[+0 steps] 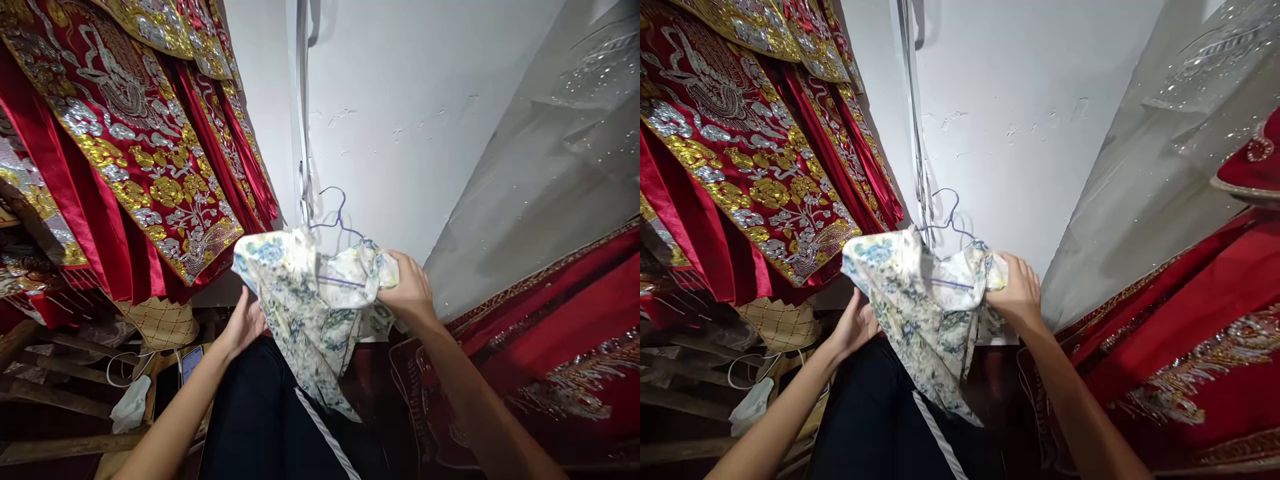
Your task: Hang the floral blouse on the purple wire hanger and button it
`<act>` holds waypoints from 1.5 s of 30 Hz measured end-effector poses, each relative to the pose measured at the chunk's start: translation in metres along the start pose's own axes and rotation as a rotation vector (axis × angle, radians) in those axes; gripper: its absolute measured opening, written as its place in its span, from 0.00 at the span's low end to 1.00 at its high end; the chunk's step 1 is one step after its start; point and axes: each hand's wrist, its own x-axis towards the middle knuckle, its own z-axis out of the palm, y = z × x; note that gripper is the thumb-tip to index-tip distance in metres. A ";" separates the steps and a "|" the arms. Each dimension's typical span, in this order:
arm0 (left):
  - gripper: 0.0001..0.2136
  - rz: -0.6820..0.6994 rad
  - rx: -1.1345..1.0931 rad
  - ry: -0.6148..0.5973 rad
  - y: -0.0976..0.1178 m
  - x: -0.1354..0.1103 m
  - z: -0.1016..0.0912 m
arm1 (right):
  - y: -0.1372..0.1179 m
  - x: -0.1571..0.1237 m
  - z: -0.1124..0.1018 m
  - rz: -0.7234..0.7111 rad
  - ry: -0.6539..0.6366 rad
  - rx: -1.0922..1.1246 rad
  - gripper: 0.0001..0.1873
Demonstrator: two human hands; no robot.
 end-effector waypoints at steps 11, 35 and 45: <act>0.22 0.209 -0.067 0.538 -0.076 -0.006 -0.021 | -0.050 0.002 0.005 -0.216 -0.099 0.142 0.42; 0.34 -0.033 -0.174 0.425 -0.091 -0.045 0.024 | -0.107 -0.111 0.074 0.333 -0.655 1.036 0.17; 0.25 0.698 0.518 0.990 -0.096 -0.043 -0.002 | -0.098 -0.117 0.048 0.621 -0.713 1.318 0.19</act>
